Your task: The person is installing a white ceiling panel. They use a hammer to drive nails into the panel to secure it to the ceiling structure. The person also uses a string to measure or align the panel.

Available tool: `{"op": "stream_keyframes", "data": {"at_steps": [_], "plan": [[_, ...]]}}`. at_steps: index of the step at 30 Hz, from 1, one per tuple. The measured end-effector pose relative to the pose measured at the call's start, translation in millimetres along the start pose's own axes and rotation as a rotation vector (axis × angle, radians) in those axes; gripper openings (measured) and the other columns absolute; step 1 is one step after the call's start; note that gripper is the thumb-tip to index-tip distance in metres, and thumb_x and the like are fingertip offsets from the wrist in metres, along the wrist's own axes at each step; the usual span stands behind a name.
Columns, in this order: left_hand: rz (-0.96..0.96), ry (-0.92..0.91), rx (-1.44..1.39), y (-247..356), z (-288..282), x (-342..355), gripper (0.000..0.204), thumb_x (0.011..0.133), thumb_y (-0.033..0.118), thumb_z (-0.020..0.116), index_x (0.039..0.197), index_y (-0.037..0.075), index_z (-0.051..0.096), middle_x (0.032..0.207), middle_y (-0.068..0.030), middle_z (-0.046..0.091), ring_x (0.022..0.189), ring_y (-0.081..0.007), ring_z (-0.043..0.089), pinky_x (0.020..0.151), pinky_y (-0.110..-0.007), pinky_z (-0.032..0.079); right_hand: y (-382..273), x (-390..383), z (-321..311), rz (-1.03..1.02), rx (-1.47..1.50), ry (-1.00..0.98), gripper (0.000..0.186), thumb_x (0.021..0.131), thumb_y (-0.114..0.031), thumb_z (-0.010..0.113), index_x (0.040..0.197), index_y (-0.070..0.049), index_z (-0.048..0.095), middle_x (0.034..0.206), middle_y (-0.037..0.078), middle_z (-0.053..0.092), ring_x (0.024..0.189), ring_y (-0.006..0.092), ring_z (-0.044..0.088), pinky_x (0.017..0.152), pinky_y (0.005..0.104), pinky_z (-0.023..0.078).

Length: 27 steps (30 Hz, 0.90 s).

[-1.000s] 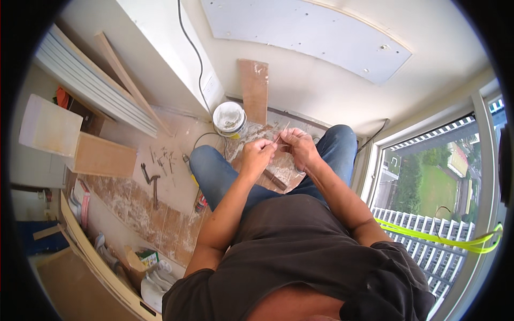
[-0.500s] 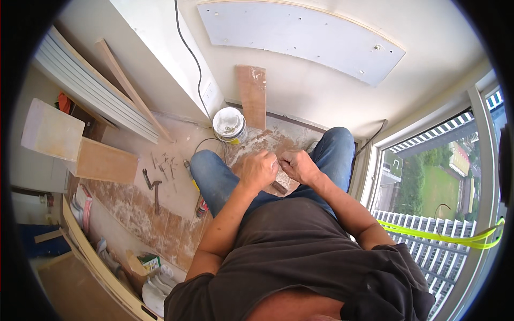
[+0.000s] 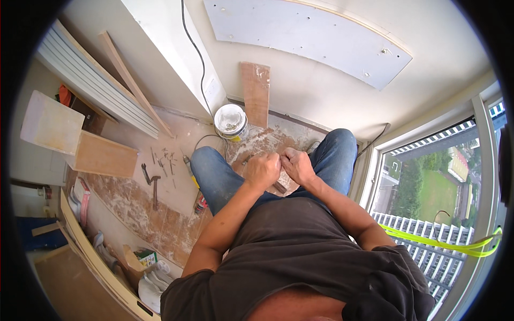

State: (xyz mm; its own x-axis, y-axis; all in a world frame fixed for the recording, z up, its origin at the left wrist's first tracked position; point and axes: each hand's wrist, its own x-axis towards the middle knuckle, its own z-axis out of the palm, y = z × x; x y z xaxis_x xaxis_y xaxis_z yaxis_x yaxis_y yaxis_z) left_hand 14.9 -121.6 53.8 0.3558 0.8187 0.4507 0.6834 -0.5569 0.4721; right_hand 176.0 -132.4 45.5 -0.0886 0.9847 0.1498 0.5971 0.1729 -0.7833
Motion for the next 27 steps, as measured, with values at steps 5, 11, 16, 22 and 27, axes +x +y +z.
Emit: {"op": "stream_keyframes", "data": {"at_steps": [5,11,16,22,27], "plan": [[-0.327,0.234,-0.086,8.6,7.1,3.7,0.011,0.089,0.017,0.067,0.084,0.007,0.067,0.071,-0.0168,0.067,0.064,-0.0368,0.066,0.058,-0.047,0.051,-26.6,6.2,11.6,0.248,0.446,-0.025,0.020,0.093,-0.014,0.055,0.097,-0.001,0.070,0.083,0.025,0.066,0.075,0.0379,0.068,0.070,0.0420,0.053],[-0.480,0.255,-0.425,4.1,8.6,6.9,0.014,0.092,0.013,0.061,0.085,0.002,0.065,0.076,-0.0204,0.068,0.070,-0.0384,0.068,0.062,-0.046,0.052,-27.5,13.3,5.4,0.316,0.544,0.000,0.021,0.093,-0.009,0.053,0.095,0.005,0.069,0.075,0.011,0.068,0.069,0.0149,0.066,0.063,0.0311,0.054],[-0.399,0.221,-0.425,5.3,16.9,3.6,0.011,0.089,0.010,0.061,0.086,0.001,0.066,0.076,-0.0201,0.068,0.070,-0.0365,0.068,0.063,-0.043,0.053,-21.0,4.3,14.1,0.226,0.447,0.164,0.014,0.095,-0.006,0.056,0.094,0.003,0.067,0.076,0.007,0.067,0.068,0.0138,0.064,0.063,0.0286,0.053],[-0.555,0.290,-0.409,-7.4,24.7,8.3,0.010,0.086,0.010,0.065,0.090,0.001,0.069,0.082,-0.0199,0.069,0.078,-0.0319,0.068,0.073,-0.042,0.052,-33.1,2.9,4.3,-0.069,0.137,0.231,0.010,0.095,-0.004,0.056,0.096,0.001,0.065,0.077,0.010,0.069,0.069,0.0170,0.066,0.066,0.0307,0.054],[-0.724,0.348,-0.710,-38.7,19.8,11.5,0.013,0.091,0.012,0.067,0.094,-0.001,0.068,0.081,-0.0078,0.066,0.072,-0.0188,0.062,0.068,-0.031,0.050,-8.2,6.7,6.0,0.239,0.505,0.224,0.011,0.096,-0.004,0.054,0.098,0.000,0.064,0.075,0.006,0.067,0.067,0.0125,0.064,0.061,0.0272,0.051]]}}
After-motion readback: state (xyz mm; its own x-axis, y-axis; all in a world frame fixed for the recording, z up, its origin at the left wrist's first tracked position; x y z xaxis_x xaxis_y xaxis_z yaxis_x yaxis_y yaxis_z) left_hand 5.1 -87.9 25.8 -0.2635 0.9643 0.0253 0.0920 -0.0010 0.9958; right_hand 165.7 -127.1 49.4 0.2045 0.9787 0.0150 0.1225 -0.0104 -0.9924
